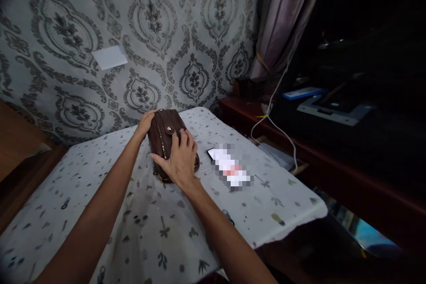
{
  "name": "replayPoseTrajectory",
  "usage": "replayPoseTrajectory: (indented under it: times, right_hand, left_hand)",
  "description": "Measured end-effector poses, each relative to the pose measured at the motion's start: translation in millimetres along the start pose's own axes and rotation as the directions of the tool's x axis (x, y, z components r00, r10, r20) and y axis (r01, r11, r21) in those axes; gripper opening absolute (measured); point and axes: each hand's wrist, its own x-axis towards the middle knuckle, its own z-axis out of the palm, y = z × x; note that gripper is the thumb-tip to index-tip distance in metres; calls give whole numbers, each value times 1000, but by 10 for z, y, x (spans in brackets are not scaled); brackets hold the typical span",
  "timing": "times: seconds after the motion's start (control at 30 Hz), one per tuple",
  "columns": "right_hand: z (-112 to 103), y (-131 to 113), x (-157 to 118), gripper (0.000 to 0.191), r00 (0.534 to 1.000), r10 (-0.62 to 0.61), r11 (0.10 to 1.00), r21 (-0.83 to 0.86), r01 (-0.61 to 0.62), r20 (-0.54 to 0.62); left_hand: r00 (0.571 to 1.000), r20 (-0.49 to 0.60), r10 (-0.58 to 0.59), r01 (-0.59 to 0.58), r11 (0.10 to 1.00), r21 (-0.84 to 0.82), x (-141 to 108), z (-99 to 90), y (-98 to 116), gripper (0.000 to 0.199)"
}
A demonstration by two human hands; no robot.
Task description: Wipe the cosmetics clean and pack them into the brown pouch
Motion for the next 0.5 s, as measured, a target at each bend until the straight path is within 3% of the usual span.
replayPoseTrajectory:
  times: [0.2,0.33,0.5]
  right_hand:
    - [18,-8,7,77,1000,17,1000,-7,-17,13]
    - [29,-29,-4,73,1000,13,1000,-23,-12,16]
    - [12,-61,3,73,999,35,998,-47,-33,38]
  left_hand:
    - [998,22,-51,50,999,16,-11,-29,79,31]
    - [981,46,-189,188,982,31,64,-50,95,28]
    - [872,99,-479,468,876,112,253,-72,68,32]
